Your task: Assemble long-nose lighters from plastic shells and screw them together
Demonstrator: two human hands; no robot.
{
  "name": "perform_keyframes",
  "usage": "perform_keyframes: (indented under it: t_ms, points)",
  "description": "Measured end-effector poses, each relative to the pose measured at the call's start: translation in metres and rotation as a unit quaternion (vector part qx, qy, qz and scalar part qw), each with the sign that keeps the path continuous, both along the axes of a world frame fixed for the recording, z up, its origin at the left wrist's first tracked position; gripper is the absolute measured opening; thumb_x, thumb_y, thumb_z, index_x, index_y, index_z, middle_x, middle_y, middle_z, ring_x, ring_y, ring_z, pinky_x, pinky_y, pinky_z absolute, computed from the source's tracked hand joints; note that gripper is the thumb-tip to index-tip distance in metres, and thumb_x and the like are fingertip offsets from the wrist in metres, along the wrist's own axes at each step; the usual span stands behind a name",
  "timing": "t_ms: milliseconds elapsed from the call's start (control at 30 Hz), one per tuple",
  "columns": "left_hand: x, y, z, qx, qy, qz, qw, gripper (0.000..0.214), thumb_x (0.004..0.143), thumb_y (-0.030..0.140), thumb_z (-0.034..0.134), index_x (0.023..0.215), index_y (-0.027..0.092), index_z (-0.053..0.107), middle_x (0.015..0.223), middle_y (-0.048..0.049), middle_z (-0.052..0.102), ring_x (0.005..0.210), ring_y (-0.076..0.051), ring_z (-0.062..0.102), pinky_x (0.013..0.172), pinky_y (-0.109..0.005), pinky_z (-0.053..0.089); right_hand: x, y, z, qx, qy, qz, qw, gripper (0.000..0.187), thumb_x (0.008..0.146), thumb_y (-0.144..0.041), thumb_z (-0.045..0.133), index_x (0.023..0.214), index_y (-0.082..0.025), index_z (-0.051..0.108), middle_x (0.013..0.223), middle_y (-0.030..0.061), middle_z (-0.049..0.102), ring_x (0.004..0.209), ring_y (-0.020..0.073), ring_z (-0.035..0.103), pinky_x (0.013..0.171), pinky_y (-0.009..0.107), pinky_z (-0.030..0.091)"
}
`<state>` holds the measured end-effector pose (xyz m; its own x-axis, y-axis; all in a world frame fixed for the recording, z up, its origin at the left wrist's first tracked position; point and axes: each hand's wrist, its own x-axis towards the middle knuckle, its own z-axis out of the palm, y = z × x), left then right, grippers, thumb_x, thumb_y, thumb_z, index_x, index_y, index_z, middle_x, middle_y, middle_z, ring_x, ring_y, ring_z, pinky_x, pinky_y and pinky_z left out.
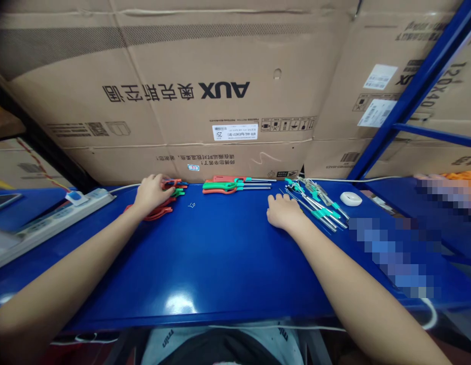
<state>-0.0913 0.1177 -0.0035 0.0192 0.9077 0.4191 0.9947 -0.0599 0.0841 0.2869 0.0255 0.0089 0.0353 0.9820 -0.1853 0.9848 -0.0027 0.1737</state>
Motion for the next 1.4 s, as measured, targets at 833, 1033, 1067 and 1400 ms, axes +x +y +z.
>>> perform_keyframes:
  t_ms: [833,1033,1067,1400]
  points:
    - [-0.018,0.028,0.016,0.008,-0.002,-0.024,1.000,0.037,0.096,0.038,0.042,0.108,0.017,0.070,0.109,-0.0147,0.070,0.103,-0.031,0.063,0.086,-0.039,0.049,0.000,0.000,-0.001,-0.005,0.003,0.002,1.000,0.046,0.102,-0.031,0.036,0.141,-0.010,0.048,0.143,0.0221,0.051,0.132,0.0362,0.049,0.101,0.046,0.042]
    - [-0.015,0.032,0.011,-0.088,0.030,-0.096,0.991,0.029,0.086,0.044,0.055,0.094,0.024,0.075,0.097,-0.0076,0.076,0.086,-0.026,0.068,0.075,-0.032,0.048,0.000,0.001,-0.002,-0.004,0.002,0.002,1.000,0.045,0.102,-0.030,0.036,0.141,-0.010,0.048,0.143,0.0224,0.051,0.132,0.0367,0.049,0.101,0.046,0.043]
    - [-0.013,0.032,0.009,-0.101,0.034,-0.099,0.989,0.029,0.085,0.044,0.055,0.093,0.024,0.075,0.096,-0.0081,0.076,0.084,-0.026,0.068,0.073,-0.032,0.047,0.000,0.001,-0.002,-0.004,0.001,0.001,1.000,0.045,0.102,-0.031,0.036,0.141,-0.010,0.048,0.143,0.0223,0.051,0.132,0.0366,0.049,0.101,0.046,0.043]
    - [0.000,0.034,0.008,-0.176,0.051,-0.097,0.978,0.031,0.080,0.049,0.055,0.075,0.021,0.069,0.081,-0.0101,0.075,0.076,-0.025,0.068,0.067,-0.030,0.045,0.000,0.001,-0.002,-0.005,0.004,0.001,1.000,0.046,0.102,-0.031,0.037,0.141,-0.010,0.048,0.143,0.0223,0.051,0.132,0.0371,0.049,0.102,0.047,0.043]
